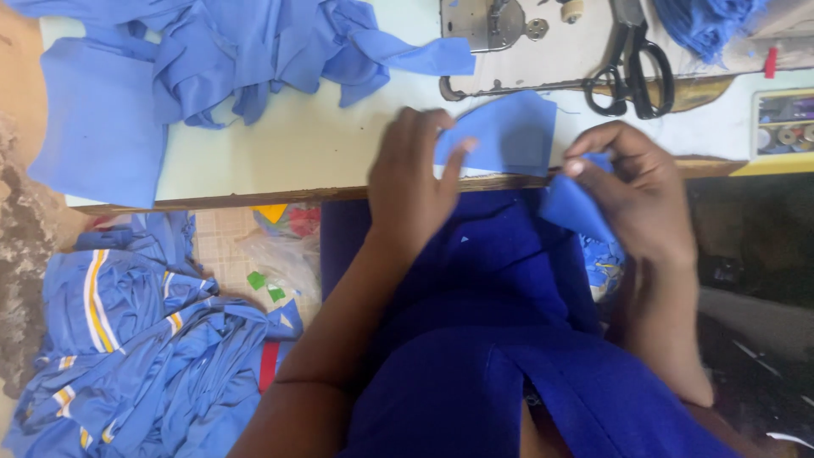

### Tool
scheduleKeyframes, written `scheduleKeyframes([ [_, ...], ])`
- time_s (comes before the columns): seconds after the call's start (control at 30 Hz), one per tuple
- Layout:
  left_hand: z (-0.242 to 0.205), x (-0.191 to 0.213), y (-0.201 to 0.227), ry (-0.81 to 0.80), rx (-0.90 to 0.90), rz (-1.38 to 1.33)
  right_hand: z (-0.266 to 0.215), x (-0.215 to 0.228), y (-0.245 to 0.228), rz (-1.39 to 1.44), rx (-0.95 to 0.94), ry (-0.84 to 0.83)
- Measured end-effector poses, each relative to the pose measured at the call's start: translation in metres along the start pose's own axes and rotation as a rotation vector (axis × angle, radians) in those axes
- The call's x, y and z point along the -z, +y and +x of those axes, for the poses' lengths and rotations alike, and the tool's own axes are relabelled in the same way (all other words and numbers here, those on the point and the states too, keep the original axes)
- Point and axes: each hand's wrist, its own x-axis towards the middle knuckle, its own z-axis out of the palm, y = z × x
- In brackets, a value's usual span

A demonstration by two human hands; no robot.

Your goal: Folding and trimming small blue fabric pieces at a sewing workstation

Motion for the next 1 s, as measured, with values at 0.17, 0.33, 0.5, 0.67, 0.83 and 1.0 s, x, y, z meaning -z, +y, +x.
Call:
scheduleKeyframes([
  [0.17, -0.043, -0.043, 0.020, -0.218, 0.126, -0.666, -0.002, -0.033, 0.001, 0.079, 0.174, 0.044],
  [0.33, -0.038, -0.021, 0.002, -0.329, 0.521, -0.641, 0.005, -0.043, 0.029, -0.243, 0.340, 0.160],
  [0.5, -0.034, -0.003, -0.016, -0.186, 0.505, -0.392, 0.021, -0.044, 0.051, -0.470, 0.569, 0.245],
  [0.67, -0.015, -0.014, -0.028, -0.143, 0.388, -0.234, 0.052, -0.042, 0.058, -0.558, 0.681, 0.297],
  [0.83, 0.002, -0.026, -0.055, -0.114, 0.265, 0.053, 0.070, -0.050, 0.063, -0.828, 0.591, 0.282],
  [1.0, 0.050, -0.022, -0.074, 0.110, 0.047, 0.529, 0.065, -0.055, 0.045, -0.716, 0.499, 0.303],
])
